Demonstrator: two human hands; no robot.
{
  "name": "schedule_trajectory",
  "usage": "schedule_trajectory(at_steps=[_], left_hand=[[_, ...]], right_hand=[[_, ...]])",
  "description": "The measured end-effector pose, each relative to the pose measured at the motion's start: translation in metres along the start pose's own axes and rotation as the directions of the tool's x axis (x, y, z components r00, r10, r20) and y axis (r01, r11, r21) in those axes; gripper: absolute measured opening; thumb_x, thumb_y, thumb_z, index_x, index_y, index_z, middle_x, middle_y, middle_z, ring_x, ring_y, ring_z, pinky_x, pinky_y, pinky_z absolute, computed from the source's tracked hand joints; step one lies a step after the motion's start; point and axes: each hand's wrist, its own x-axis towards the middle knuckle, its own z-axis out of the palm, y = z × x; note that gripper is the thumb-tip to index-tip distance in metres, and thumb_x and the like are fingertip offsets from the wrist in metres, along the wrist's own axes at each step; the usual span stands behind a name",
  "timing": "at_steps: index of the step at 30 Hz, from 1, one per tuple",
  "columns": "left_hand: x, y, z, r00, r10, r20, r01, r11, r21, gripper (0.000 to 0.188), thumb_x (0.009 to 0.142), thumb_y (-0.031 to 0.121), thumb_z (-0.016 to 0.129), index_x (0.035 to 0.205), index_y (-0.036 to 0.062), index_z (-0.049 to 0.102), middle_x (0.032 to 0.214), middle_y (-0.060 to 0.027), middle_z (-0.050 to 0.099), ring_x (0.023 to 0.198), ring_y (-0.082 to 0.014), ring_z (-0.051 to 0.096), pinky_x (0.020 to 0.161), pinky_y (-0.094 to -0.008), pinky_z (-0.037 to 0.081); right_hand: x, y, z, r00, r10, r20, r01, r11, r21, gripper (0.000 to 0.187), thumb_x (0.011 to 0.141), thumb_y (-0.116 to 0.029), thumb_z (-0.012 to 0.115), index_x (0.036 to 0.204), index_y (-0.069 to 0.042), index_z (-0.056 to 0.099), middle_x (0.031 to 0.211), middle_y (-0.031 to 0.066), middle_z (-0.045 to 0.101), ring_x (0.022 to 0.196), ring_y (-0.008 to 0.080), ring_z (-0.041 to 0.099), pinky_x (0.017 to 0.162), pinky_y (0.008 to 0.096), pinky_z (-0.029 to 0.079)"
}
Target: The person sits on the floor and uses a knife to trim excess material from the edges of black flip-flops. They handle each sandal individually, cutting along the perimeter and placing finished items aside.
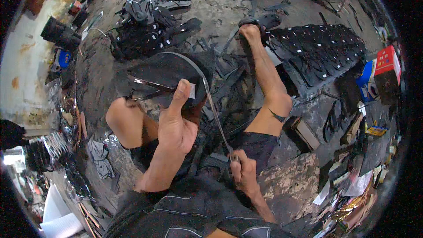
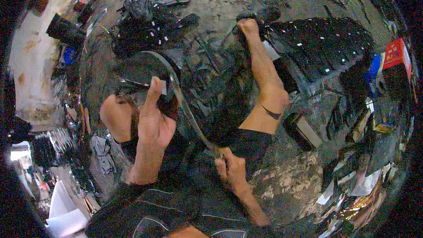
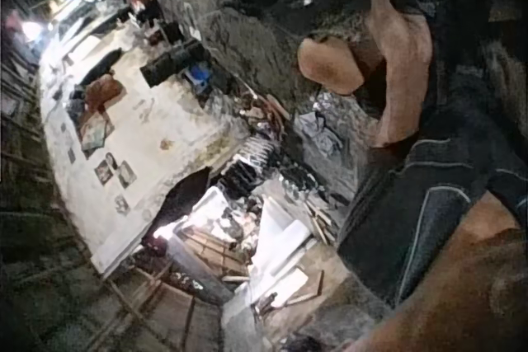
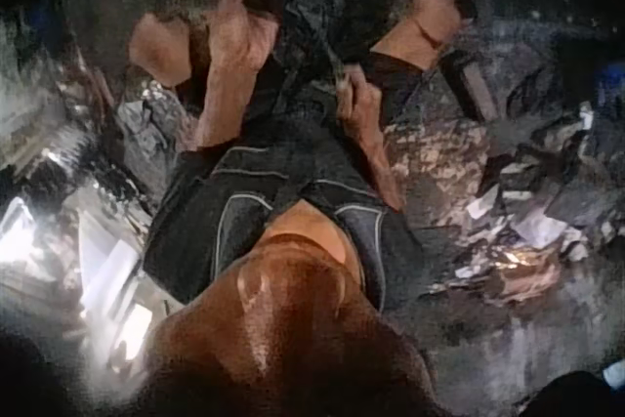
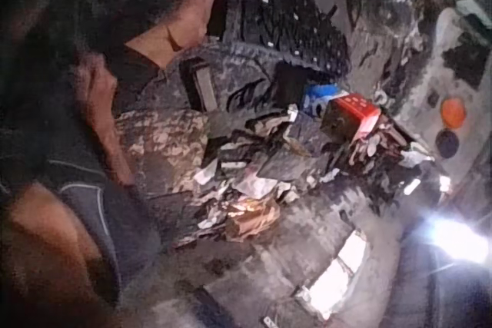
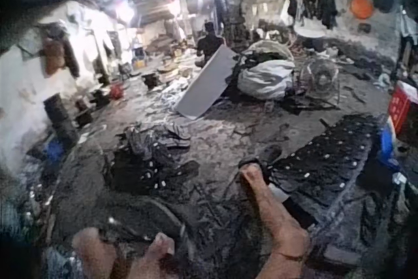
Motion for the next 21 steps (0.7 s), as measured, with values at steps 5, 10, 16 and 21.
schedule_trajectory(at_steps=[5,10,16,21], left_hand=[[-0.007,-0.008,-0.022,0.999,-0.014,-0.037,0.017,0.996,0.090,0.025,0.092,0.009,0.076,0.115,0.0101,0.067,0.109,-0.0018,0.071,0.101,-0.0150,0.069,0.093,-0.0412,0.059],[-0.011,-0.024,-0.056,0.993,-0.112,-0.043,0.119,0.971,0.209,0.047,0.087,0.001,0.078,0.129,0.0075,0.057,0.111,-0.0050,0.070,0.101,-0.0182,0.069,0.094,-0.0398,0.058],[-0.018,-0.012,-0.094,0.989,-0.138,-0.054,0.148,0.892,0.427,0.060,0.082,-0.012,0.074,0.135,0.0033,0.052,0.121,-0.0074,0.063,0.107,-0.0192,0.065,0.095,-0.0389,0.057],[-0.015,-0.002,-0.102,0.994,-0.075,-0.077,0.094,0.957,0.273,0.068,0.080,-0.014,0.072,0.141,0.0010,0.045,0.122,-0.0093,0.064,0.108,-0.0208,0.065,0.098,-0.0380,0.055]], right_hand=[[0.008,0.019,-0.005,0.998,0.043,0.037,-0.035,0.983,-0.182,0.034,0.102,-0.040,0.055,0.096,-0.007,0.056,0.072,0.0172,0.061,0.062,0.0423,0.063,0.055,0.0467,0.048],[0.089,-0.011,-0.020,0.984,0.036,0.175,0.015,0.959,-0.283,0.029,0.102,-0.036,0.056,0.098,-0.007,0.056,0.071,0.0221,0.062,0.067,0.0446,0.064,0.060,0.0529,0.047],[0.136,-0.033,-0.008,0.935,0.027,0.354,0.067,0.965,-0.252,0.021,0.097,-0.026,0.060,0.106,-0.007,0.058,0.071,0.0239,0.063,0.071,0.0457,0.065,0.064,0.0568,0.049],[0.135,-0.042,0.039,0.977,-0.179,0.120,0.195,0.971,-0.138,0.021,0.096,-0.026,0.061,0.110,-0.010,0.058,0.069,0.0228,0.063,0.070,0.0460,0.065,0.062,0.0568,0.050]])
